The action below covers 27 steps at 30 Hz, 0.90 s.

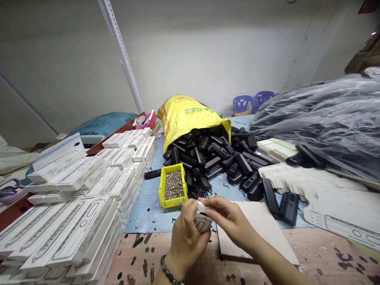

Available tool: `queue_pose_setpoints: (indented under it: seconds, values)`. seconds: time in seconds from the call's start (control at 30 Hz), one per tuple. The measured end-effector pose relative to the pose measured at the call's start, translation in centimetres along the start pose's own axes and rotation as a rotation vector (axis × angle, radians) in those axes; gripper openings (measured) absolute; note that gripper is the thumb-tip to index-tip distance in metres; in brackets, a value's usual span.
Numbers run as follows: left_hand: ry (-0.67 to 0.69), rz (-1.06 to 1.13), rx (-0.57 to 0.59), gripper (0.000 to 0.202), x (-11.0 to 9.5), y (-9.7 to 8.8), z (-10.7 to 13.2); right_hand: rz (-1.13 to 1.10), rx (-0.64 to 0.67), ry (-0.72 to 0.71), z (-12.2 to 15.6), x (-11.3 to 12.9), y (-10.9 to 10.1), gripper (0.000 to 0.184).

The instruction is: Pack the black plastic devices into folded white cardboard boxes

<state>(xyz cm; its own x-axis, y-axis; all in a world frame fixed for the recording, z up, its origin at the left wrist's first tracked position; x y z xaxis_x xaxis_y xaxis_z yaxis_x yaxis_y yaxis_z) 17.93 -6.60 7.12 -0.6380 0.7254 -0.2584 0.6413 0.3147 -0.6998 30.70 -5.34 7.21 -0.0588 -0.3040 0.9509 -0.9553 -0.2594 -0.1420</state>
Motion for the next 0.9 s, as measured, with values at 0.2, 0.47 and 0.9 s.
queue_pose_setpoints:
  seconds: [0.2,0.47,0.9]
  values:
    - [-0.158,0.136,0.059,0.044,0.2,-0.5,-0.3,0.229,0.055,-0.121,1.2,1.7,2.6,0.036]
    - [-0.741,-0.170,0.279,0.058,14.3,-4.6,4.7,0.824,-0.340,0.403,10.2,-6.9,-21.7,0.048]
    - [-0.754,0.006,0.205,0.070,8.0,-2.8,1.5,1.030,-0.564,0.448,17.6,-4.3,-37.8,0.028]
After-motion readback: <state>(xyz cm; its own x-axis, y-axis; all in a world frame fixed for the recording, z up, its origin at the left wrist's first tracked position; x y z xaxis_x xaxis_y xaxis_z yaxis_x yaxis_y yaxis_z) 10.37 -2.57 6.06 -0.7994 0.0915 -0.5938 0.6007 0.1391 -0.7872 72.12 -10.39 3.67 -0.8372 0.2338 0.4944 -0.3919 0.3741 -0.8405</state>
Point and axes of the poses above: each hand's wrist, its own z-axis away from the middle knuckle, its own y-axis out of the palm, x = y × z, the point moved 7 cm from there along -z, towards the middle knuckle, and after that the axes turned 6 degrees about x, right-handed, at the moved point
